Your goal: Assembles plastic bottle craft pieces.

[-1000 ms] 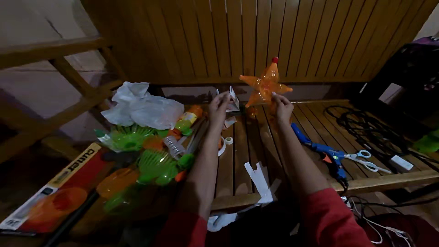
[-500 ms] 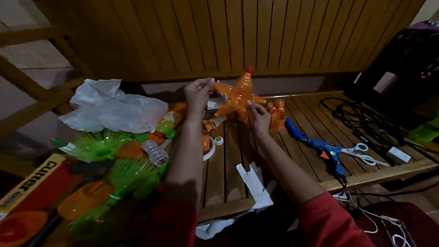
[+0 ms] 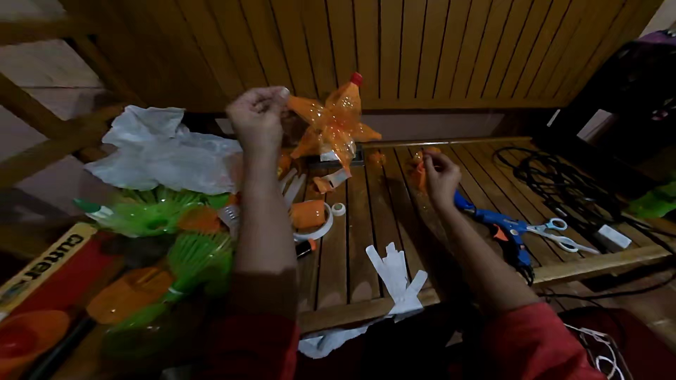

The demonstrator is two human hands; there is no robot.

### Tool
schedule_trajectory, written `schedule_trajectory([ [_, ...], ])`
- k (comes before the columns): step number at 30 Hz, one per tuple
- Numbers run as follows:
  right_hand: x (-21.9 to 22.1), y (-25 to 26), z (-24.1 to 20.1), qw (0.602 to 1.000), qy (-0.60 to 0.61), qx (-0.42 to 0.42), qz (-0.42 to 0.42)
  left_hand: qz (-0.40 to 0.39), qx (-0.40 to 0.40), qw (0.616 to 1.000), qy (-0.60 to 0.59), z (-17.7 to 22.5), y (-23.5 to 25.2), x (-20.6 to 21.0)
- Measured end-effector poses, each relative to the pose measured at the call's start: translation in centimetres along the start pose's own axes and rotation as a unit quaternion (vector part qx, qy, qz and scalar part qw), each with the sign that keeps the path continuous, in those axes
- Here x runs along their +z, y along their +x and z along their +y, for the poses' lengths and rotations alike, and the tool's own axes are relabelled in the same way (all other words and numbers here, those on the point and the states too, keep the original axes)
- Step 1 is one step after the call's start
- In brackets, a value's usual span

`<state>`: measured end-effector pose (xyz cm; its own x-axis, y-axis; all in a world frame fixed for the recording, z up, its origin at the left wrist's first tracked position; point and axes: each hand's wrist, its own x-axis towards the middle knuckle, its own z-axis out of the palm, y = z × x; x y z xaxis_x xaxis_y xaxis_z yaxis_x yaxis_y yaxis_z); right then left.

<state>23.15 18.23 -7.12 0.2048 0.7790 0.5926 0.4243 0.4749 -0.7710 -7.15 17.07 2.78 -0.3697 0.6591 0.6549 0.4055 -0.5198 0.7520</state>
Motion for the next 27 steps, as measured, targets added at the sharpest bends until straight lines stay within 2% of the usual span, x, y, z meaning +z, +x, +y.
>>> schedule_trajectory([
  [4, -2.4, 1.5, 1.4, 0.998, 0.029, 0.006, 0.057, 0.036, 0.004, 0.999, -0.027, 0.6, 0.1, -1.4],
  [7, -3.2, 2.0, 1.3, 0.994, 0.064, 0.048, 0.068, 0.027, -0.013, 0.998, -0.053, 1.4, -0.1, -1.4],
  [11, -3.2, 2.8, 1.0, 0.99, 0.081, 0.094, 0.069, -0.065, -0.084, 0.993, -0.042, 1.9, -0.7, -0.3],
  [14, -3.2, 3.1, -0.1, 0.985, 0.083, 0.128, 0.08, -0.139, -0.165, 0.976, -0.041, 1.5, -1.8, 1.8],
  [19, -3.4, 3.7, -1.0, 0.984, 0.137, 0.094, 0.068, -0.241, -0.257, 0.936, 0.023, 0.9, -4.4, 5.5],
  [22, -3.4, 3.7, -1.9, 0.981, 0.156, 0.08, 0.083, -0.273, -0.272, 0.921, 0.055, -0.1, -5.2, 6.7],
  [27, -3.5, 3.5, -3.2, 0.982, 0.155, 0.067, 0.077, -0.276, -0.238, 0.926, 0.099, -2.2, -5.8, 7.5],
])
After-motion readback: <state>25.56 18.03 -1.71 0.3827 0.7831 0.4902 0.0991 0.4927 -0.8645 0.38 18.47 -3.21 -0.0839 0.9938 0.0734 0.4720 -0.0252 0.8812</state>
